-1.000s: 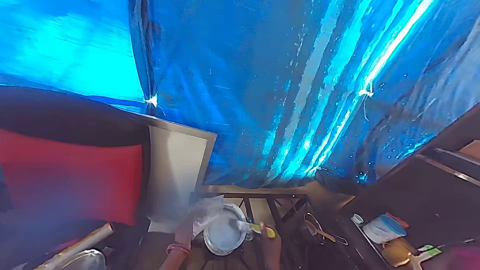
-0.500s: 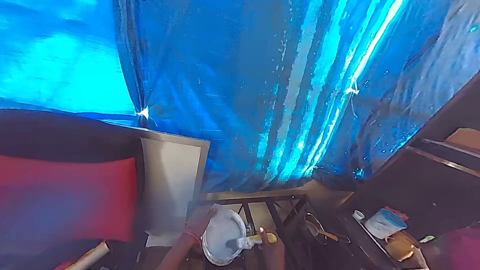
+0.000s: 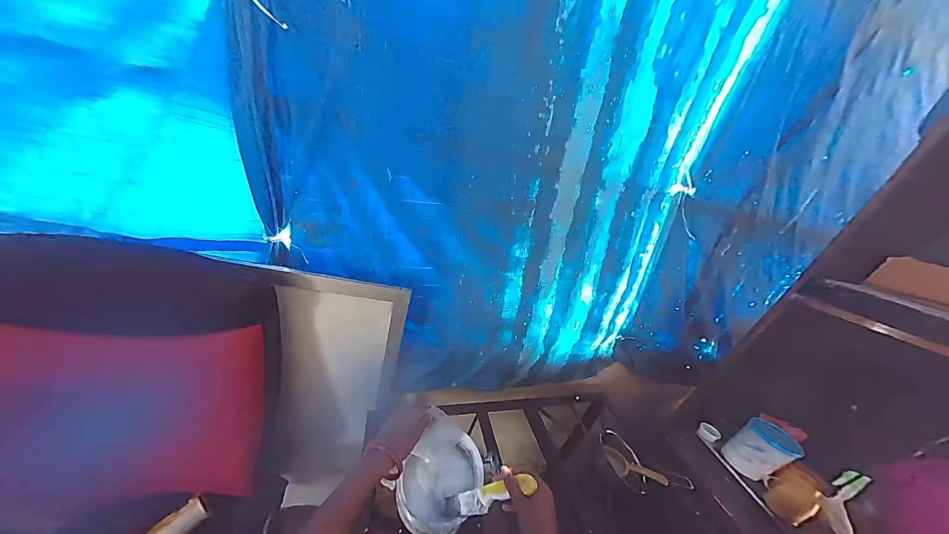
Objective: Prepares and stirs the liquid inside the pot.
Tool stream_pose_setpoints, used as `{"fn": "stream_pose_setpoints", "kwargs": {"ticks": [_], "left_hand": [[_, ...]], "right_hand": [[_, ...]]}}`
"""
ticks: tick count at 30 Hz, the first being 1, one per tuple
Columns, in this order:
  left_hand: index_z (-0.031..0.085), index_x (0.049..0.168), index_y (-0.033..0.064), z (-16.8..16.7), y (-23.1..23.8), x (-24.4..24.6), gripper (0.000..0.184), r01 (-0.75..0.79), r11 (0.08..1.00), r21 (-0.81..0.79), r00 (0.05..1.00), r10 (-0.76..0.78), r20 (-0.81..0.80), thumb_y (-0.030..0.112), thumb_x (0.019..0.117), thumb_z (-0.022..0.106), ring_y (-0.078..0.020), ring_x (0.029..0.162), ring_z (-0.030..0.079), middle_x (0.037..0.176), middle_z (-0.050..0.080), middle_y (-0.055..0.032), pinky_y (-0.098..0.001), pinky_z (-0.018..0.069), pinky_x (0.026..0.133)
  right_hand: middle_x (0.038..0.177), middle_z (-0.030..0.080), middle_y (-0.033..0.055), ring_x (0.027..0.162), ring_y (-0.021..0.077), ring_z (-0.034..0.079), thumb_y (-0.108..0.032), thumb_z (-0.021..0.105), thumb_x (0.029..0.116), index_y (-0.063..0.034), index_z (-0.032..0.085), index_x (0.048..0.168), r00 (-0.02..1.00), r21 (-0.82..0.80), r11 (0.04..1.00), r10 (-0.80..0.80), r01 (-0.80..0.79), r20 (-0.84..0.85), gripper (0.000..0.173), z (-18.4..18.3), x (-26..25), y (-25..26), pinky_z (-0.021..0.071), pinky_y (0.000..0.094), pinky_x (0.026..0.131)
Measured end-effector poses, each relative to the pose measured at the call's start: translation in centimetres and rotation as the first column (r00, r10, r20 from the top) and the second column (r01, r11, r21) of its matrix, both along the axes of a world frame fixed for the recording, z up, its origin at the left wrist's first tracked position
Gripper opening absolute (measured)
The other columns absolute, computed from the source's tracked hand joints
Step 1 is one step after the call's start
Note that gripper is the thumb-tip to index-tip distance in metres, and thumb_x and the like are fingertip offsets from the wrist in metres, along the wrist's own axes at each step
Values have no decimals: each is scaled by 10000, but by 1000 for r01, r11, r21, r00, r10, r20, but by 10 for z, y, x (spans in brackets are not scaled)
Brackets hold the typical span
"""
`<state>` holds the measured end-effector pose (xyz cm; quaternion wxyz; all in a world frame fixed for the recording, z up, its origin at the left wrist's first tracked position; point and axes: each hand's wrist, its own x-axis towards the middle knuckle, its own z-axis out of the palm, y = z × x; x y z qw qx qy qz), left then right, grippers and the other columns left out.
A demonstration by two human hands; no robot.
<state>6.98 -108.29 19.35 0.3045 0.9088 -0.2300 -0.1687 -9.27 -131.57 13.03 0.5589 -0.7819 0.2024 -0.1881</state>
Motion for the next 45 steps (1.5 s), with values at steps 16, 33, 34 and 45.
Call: {"fn": "stream_pose_setpoints", "kwargs": {"ticks": [16,33,34,45], "left_hand": [[688,1125,-49,-19,50,-49,309,-652,380,-656,741,503,-445,175,1088,478,-150,898,673,1019,717,-128,-356,553,854],[536,1243,67,-55,54,-75,307,-807,-261,-529,521,107,-847,296,1113,378,-143,876,688,999,672,-62,-345,596,751],[532,1226,74,-56,52,-76,288,-800,-290,-525,523,91,-847,288,1113,376,-130,866,683,983,665,-50,-331,595,748],[513,1282,99,-49,59,-88,323,-749,-397,-531,568,28,-822,300,1125,314,-97,901,699,1021,685,-29,-281,605,763]], "right_hand": [[866,720,118,703,162,699,-120,690,949,43,695,1027,991,83,995,-61,52,117,181,-24,11,14,617,358,654],[782,712,108,654,226,698,-234,699,953,-18,717,1011,995,-216,972,-79,91,65,225,6,25,10,599,459,634],[805,711,121,657,226,692,-215,695,959,2,708,1034,995,-172,982,-66,79,76,230,1,28,15,597,451,635],[781,695,108,613,189,672,-202,690,962,14,696,1014,996,-150,988,-26,38,80,222,5,32,26,594,400,589]]}}
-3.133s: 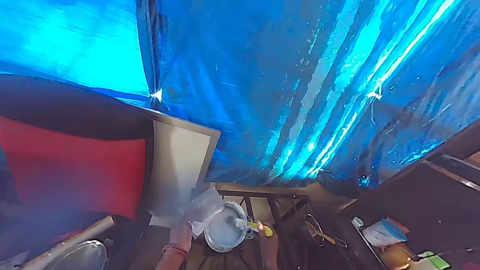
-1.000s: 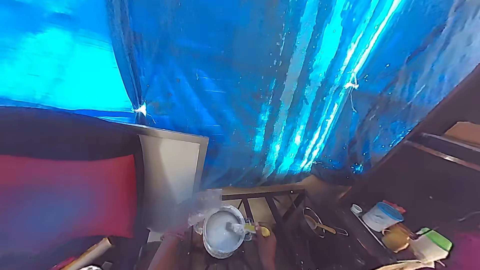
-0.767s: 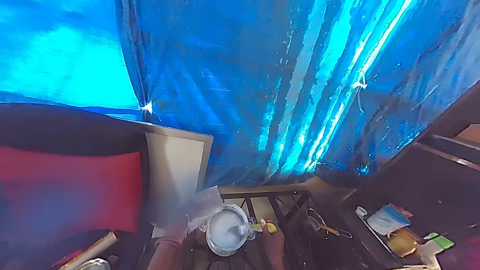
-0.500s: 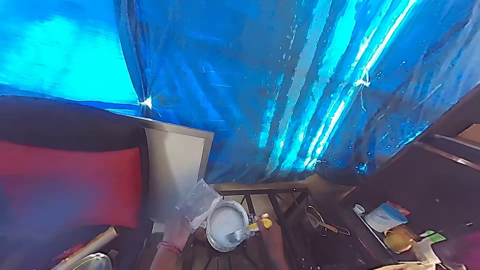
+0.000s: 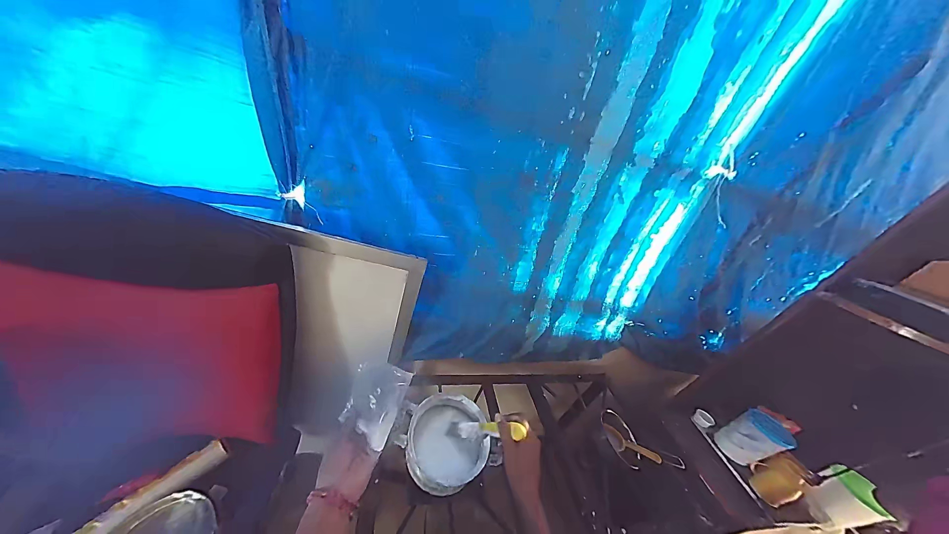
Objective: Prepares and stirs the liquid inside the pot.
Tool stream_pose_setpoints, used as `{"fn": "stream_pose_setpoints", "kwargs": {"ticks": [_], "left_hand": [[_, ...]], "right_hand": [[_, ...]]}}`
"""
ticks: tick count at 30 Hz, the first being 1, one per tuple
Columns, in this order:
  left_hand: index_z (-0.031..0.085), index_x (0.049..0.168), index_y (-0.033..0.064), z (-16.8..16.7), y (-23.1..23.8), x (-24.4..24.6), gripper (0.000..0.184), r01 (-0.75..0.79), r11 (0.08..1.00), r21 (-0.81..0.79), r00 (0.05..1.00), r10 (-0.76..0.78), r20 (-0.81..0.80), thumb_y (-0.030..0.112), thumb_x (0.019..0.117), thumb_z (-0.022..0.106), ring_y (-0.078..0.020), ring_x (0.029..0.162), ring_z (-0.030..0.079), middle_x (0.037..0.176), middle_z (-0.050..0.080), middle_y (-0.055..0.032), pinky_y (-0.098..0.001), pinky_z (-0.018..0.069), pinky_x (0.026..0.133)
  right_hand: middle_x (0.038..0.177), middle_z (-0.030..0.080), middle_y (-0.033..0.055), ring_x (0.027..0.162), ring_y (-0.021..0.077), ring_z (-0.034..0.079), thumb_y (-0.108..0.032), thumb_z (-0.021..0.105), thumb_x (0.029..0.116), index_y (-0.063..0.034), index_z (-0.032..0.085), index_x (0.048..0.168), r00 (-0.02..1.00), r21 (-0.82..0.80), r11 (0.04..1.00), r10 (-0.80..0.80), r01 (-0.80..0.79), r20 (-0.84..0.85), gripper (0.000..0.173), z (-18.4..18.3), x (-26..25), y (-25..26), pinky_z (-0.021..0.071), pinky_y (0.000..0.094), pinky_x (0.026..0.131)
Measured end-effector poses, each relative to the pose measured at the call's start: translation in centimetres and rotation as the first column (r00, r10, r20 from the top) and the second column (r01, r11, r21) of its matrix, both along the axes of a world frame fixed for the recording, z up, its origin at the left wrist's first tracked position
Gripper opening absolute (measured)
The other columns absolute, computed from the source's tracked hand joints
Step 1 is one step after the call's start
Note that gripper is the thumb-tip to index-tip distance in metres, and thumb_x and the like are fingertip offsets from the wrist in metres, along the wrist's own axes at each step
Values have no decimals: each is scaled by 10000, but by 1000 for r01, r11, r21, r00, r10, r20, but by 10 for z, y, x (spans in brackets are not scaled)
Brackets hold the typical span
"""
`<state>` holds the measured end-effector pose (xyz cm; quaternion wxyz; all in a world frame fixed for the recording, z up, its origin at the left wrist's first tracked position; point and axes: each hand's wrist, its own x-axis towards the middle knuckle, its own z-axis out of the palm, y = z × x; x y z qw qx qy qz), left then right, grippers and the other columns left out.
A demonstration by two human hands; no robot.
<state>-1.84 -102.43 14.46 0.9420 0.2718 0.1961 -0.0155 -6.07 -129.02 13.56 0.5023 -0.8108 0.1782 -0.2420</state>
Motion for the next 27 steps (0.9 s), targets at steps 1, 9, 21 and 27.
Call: {"fn": "stream_pose_setpoints", "kwargs": {"ticks": [1,9,21,27], "left_hand": [[513,1287,97,1,2,-1,324,-3,1000,-8,1000,3,-3,296,1125,315,-103,908,703,1028,689,-35,-286,607,770],[524,1329,63,-4,17,-16,365,-55,979,196,995,71,-76,322,1108,392,-156,965,686,1107,675,-80,-367,592,811],[504,1334,99,-10,25,-21,338,-94,995,36,994,95,-45,313,1117,358,-130,969,696,1101,682,-47,-339,600,815],[496,1356,97,-5,20,-21,359,-71,997,37,995,74,-66,324,1119,351,-139,1010,686,1141,671,-62,-351,593,849]], "right_hand": [[807,698,100,618,171,669,-190,688,963,10,697,1021,996,43,996,82,-81,-37,208,3,-1,5,597,372,587],[752,688,115,633,251,668,-255,688,966,-19,719,990,995,-164,984,-84,74,-61,239,10,4,-2,561,493,629],[829,720,129,690,242,708,-218,687,971,-12,715,1031,994,-74,995,53,-60,-99,216,9,8,9,606,464,672],[732,691,70,665,219,673,-316,692,919,-75,740,937,991,-258,965,23,-56,-130,246,26,-9,-6,547,484,646]]}}
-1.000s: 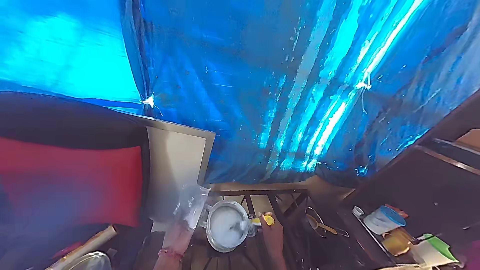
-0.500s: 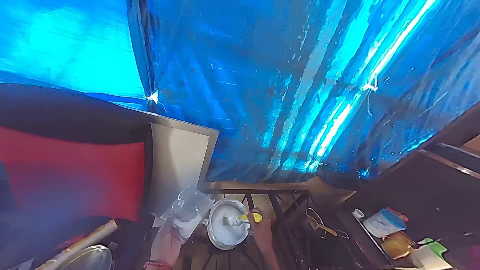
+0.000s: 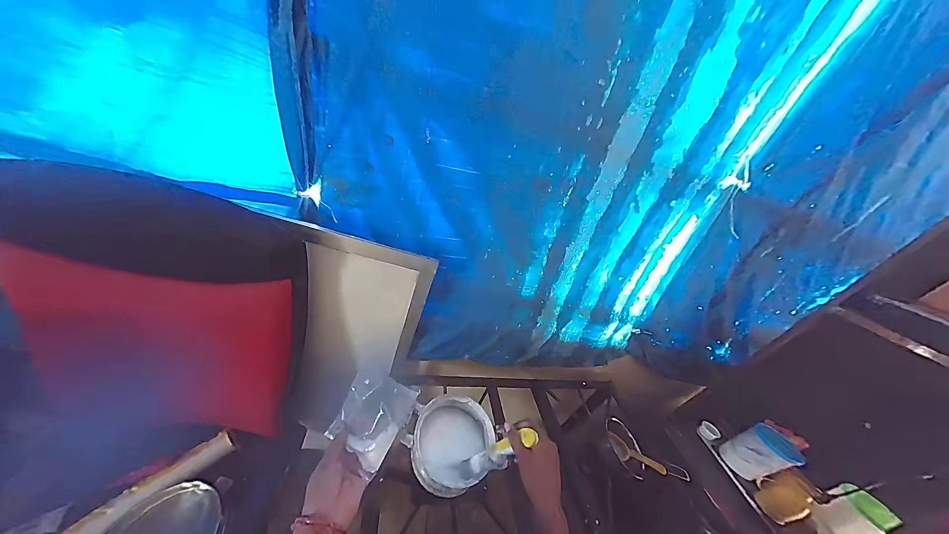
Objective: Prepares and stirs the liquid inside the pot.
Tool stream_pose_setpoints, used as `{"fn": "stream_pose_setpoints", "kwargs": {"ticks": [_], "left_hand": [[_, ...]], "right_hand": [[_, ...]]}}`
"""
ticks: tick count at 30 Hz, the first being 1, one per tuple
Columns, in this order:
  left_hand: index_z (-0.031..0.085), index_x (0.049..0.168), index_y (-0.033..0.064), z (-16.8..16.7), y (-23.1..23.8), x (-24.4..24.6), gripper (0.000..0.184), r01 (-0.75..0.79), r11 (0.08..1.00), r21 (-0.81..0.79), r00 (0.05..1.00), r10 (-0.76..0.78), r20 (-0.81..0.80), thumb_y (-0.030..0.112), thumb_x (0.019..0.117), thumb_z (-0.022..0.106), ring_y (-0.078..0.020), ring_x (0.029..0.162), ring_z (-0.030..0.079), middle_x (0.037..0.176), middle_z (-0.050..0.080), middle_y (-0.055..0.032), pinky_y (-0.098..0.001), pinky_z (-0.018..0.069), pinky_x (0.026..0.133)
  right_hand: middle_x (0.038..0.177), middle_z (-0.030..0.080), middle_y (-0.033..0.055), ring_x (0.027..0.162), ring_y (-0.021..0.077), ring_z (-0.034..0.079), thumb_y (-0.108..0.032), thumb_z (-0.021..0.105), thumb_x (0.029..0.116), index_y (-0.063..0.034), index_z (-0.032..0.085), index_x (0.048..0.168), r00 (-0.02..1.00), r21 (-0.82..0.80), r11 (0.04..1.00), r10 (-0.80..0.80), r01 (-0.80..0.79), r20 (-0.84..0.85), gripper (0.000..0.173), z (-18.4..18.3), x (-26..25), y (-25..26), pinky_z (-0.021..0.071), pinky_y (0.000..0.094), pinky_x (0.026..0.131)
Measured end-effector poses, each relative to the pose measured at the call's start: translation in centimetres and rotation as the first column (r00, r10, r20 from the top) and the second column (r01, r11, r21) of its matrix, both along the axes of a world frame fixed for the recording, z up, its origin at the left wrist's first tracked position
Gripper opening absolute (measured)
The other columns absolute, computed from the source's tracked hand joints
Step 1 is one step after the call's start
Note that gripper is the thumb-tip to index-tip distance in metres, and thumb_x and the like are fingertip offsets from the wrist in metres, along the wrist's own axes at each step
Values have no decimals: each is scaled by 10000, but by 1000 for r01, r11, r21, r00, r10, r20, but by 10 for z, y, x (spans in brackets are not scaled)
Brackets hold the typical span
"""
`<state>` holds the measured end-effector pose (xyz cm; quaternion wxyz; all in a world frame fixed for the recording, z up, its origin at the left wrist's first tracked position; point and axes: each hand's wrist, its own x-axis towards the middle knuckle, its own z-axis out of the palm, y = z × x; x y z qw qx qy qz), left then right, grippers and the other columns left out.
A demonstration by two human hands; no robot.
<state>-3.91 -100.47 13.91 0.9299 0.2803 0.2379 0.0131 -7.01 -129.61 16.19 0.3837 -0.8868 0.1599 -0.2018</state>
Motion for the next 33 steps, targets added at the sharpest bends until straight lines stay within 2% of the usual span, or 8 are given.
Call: {"fn": "stream_pose_setpoints", "kwargs": {"ticks": [3,7,10,13,18,23,29,33], "left_hand": [[511,1322,93,-2,-6,-3,331,13,1000,-12,1000,-13,-10,311,1115,372,-139,969,698,1091,683,-61,-350,605,814],[508,1325,95,-1,-12,-4,340,49,999,3,999,-49,-24,324,1115,370,-143,954,700,1084,682,-65,-351,605,804],[500,1352,84,-2,-14,-5,369,61,998,20,997,-60,-52,337,1115,372,-162,978,690,1111,672,-81,-370,593,826],[503,1340,79,-5,-16,-7,368,77,997,23,995,-76,-57,336,1116,366,-156,967,694,1102,677,-82,-360,596,813],[511,1338,66,-2,-20,-7,360,88,995,46,994,-84,-74,315,1112,385,-162,967,688,1107,672,-90,-361,591,817],[530,1289,60,-5,-20,-11,333,66,998,25,995,-64,-80,303,1111,388,-158,916,698,1046,683,-83,-349,600,776],[522,1313,55,-3,-24,-9,343,73,997,26,995,-70,-75,301,1109,397,-160,936,694,1075,679,-88,-352,596,801],[524,1309,51,-4,-22,-10,340,58,998,37,994,-55,-94,293,1111,390,-160,934,691,1075,675,-94,-352,593,795]], "right_hand": [[747,687,113,677,255,668,-248,715,918,-18,733,930,982,30,994,-113,109,153,231,-17,12,5,536,513,663],[747,690,37,635,123,653,-278,704,924,-56,733,949,990,122,985,109,-120,91,225,-23,9,12,567,358,628],[698,670,76,652,221,655,-321,692,898,-47,739,909,996,-64,998,34,-28,88,278,-5,4,3,521,480,626],[805,716,182,776,361,704,-242,720,923,15,748,966,986,-96,991,-83,97,142,262,-7,18,8,537,594,729],[827,718,66,742,171,679,-287,712,924,-66,757,993,974,52,973,227,-227,4,236,-5,16,15,565,429,728],[784,716,169,760,357,706,-299,705,941,-28,756,1011,1000,-146,989,-26,25,-7,284,11,20,7,529,597,708],[816,710,83,732,213,680,-316,708,937,-66,746,1004,973,38,978,208,-206,-97,261,4,20,14,561,465,724],[786,716,163,768,356,703,-316,708,947,-45,758,998,997,-176,984,-17,3,-79,280,20,15,7,523,586,714]]}}
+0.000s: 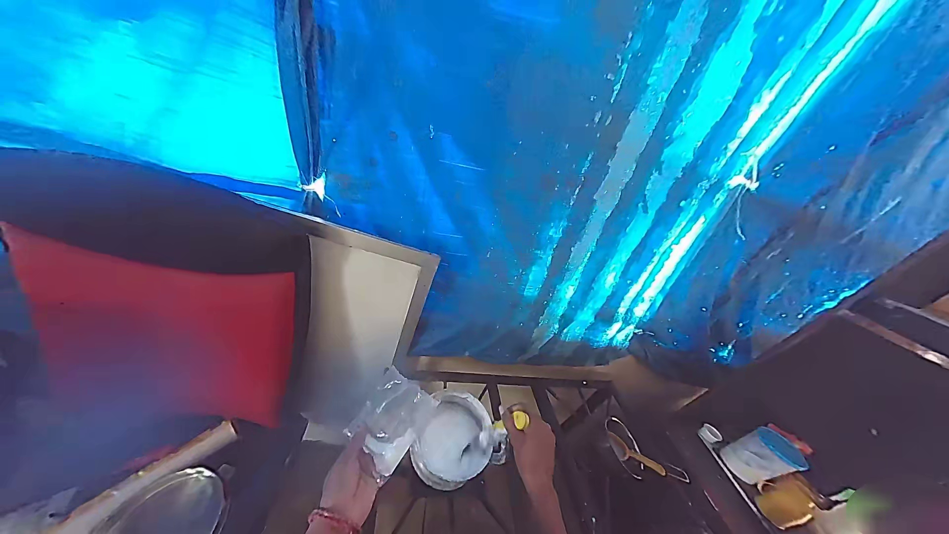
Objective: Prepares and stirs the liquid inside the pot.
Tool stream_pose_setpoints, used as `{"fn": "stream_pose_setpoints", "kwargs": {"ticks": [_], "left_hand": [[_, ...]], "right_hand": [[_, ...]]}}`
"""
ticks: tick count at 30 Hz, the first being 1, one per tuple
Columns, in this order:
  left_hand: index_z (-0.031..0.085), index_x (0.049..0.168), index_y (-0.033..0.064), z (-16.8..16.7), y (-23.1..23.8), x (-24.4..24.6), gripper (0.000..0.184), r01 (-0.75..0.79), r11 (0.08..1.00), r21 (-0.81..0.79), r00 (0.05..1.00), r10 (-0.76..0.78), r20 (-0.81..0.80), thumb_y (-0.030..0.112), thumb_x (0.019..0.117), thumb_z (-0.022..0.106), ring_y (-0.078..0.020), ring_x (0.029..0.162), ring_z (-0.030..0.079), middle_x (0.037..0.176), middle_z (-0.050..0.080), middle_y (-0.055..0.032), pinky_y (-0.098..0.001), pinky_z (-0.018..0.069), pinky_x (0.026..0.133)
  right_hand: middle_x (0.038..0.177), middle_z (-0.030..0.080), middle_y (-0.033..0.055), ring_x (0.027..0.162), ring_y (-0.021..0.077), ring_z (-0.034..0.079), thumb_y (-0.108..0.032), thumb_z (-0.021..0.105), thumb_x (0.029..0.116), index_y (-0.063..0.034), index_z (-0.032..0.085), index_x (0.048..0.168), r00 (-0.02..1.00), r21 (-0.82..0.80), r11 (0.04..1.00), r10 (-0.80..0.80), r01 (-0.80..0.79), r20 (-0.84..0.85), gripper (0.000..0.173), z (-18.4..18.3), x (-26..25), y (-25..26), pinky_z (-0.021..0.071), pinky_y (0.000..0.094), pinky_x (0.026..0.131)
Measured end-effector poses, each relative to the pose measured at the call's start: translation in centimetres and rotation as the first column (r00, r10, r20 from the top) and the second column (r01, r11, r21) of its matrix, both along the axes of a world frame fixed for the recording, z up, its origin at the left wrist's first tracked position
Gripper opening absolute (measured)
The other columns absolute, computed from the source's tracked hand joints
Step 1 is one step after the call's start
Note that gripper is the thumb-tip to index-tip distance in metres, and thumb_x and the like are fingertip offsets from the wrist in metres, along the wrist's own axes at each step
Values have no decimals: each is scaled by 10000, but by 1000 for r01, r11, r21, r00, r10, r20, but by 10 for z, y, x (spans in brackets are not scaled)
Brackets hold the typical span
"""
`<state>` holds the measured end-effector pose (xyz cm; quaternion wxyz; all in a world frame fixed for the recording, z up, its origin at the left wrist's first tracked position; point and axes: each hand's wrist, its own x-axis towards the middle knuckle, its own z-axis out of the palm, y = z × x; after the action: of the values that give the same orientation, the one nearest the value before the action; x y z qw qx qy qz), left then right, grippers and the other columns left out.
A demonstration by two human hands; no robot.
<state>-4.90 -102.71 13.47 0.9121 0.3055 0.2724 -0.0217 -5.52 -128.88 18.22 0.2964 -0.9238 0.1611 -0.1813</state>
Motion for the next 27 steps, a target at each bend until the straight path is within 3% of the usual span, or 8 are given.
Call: {"fn": "stream_pose_setpoints", "kwargs": {"ticks": [3,6,10,13,15,17,21,27], "left_hand": [[524,1310,50,-3,0,0,342,0,1000,2,1000,0,-4,298,1106,405,-160,948,686,1090,670,-94,-355,590,808],[520,1319,53,0,3,3,346,5,1000,-2,1000,-5,1,301,1105,408,-164,963,687,1097,672,-94,-361,589,818],[523,1307,56,-1,5,2,335,-3,1000,8,1000,3,-15,299,1106,411,-154,937,685,1072,670,-84,-348,588,802],[517,1318,53,-4,2,0,347,17,1000,7,1000,-17,-9,301,1110,393,-156,958,680,1089,667,-89,-352,582,821],[521,1320,55,-2,1,2,353,26,1000,0,1000,-26,-5,309,1109,396,-159,968,679,1099,669,-92,-360,582,826],[530,1306,58,-1,3,3,349,26,1000,0,1000,-26,0,314,1108,399,-162,947,689,1080,677,-90,-364,592,810],[518,1318,59,0,6,0,350,22,1000,17,1000,-22,-14,308,1111,384,-156,948,678,1090,664,-86,-355,583,809],[524,1318,61,4,8,0,345,10,1000,3,1000,-10,-23,303,1110,394,-162,950,685,1090,671,-91,-362,588,806]], "right_hand": [[886,743,161,857,345,716,-296,714,948,-46,764,1032,997,91,995,40,-45,63,268,-16,11,5,530,605,791],[857,731,100,810,255,700,-334,714,934,-78,761,1018,980,145,970,198,-195,-6,274,-15,5,4,550,522,767],[738,697,142,709,327,688,-308,713,933,-38,752,978,998,-9,999,43,-42,54,277,-5,-1,-7,520,563,670],[850,738,153,805,318,716,-260,718,942,-22,757,1026,990,86,990,100,-108,100,255,-18,6,1,545,577,759],[899,748,66,824,173,707,-248,713,927,-68,764,1011,958,187,940,278,-286,69,206,-21,6,3,575,429,788],[884,742,46,793,137,695,-263,725,910,-83,766,998,940,212,918,341,-336,13,204,-13,0,-3,570,389,764],[808,724,107,739,243,695,-237,720,927,-49,758,989,991,108,987,112,-120,79,202,-15,1,-12,550,490,708],[769,713,70,678,172,688,-209,690,911,-38,744,953,989,223,970,68,-96,130,185,-33,-27,2,581,405,667]]}}
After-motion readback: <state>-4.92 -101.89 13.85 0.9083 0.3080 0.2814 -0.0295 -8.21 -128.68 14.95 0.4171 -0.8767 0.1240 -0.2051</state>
